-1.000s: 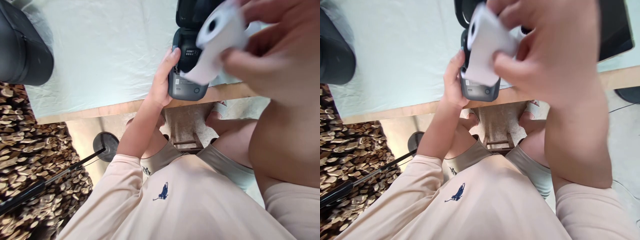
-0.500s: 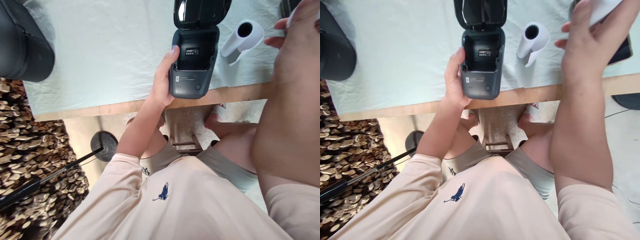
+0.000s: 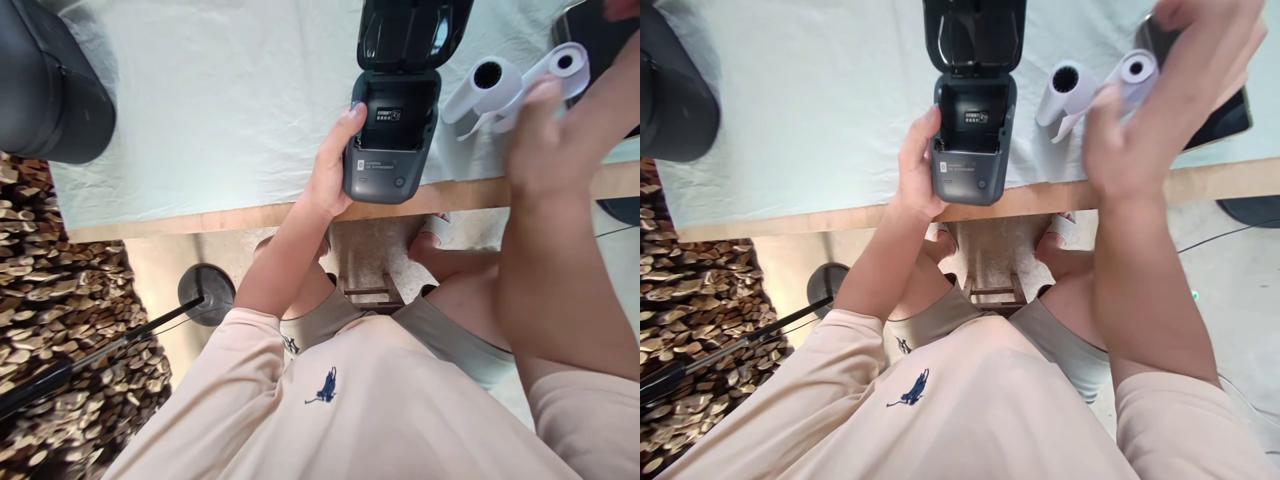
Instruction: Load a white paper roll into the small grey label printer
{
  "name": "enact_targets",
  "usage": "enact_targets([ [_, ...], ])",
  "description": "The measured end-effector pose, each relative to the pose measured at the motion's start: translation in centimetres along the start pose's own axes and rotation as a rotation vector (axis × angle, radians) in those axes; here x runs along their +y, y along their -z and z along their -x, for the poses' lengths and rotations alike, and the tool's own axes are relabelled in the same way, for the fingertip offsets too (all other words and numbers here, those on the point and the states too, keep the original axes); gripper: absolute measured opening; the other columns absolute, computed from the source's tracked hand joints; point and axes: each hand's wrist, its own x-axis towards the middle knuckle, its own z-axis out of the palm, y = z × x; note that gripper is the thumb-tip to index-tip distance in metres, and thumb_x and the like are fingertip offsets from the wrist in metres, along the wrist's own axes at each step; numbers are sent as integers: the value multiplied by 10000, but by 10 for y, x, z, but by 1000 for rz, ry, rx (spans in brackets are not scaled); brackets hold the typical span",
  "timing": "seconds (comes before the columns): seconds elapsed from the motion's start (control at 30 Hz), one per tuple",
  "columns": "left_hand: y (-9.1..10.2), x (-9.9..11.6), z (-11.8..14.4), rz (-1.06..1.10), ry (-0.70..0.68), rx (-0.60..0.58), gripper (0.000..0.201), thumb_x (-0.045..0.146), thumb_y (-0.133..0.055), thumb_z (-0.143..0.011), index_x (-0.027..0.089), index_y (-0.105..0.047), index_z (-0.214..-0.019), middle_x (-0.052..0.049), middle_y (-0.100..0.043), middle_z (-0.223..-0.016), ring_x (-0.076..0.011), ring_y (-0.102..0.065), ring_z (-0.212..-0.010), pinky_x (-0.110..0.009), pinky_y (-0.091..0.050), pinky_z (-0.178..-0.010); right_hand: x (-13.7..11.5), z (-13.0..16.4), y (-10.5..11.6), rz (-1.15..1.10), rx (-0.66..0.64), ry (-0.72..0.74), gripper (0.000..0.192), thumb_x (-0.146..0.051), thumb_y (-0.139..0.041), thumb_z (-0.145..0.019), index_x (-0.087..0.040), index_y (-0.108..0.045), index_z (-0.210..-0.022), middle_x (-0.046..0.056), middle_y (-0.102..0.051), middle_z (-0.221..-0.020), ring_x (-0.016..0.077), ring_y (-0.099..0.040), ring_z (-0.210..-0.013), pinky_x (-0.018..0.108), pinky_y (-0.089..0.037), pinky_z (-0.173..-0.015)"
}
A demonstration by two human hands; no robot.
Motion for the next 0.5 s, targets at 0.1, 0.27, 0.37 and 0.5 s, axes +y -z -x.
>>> enact_targets([
  [0.1,0,0,0,-20,-15,-14,266,357,-402,-812,167,-579,-869,-50,-628,-792,-219,-593,-975,-318,-469,-835,-5,4,-9,440,-97,220,547,-562,-460,-672,-284,-408,-1141,-13,-407,-1137,198,-313,-1178,464,-243,-991],
  [0.27,0,0,0,-32,-17,-7,301,360,-392,-816,135,-576,-896,-60,-624,-847,-186,-614,-820,-320,-473,-785,-3,-1,-34,483,-86,225,500,-541,-499,-657,-255,-439,-1063,13,-477,-1061,263,-295,-1165,556,-193,-894],
  [0.37,0,0,0,-55,-21,-2,306,359,-378,-824,138,-574,-904,-54,-627,-829,-190,-612,-850,-296,-475,-765,-6,-3,-44,453,-7,238,361,-391,-517,-666,-195,-462,-964,-7,-523,-933,249,-365,-1110,555,-206,-871],
  [0.5,1,0,0,-65,10,34,294,379,-397,-816,165,-587,-884,-46,-645,-869,-204,-604,-958,-272,-485,-783,-14,-1,-39,406,45,252,430,-386,-548,-641,-175,-433,-997,-17,-520,-921,172,-451,-1016,492,-270,-910],
])
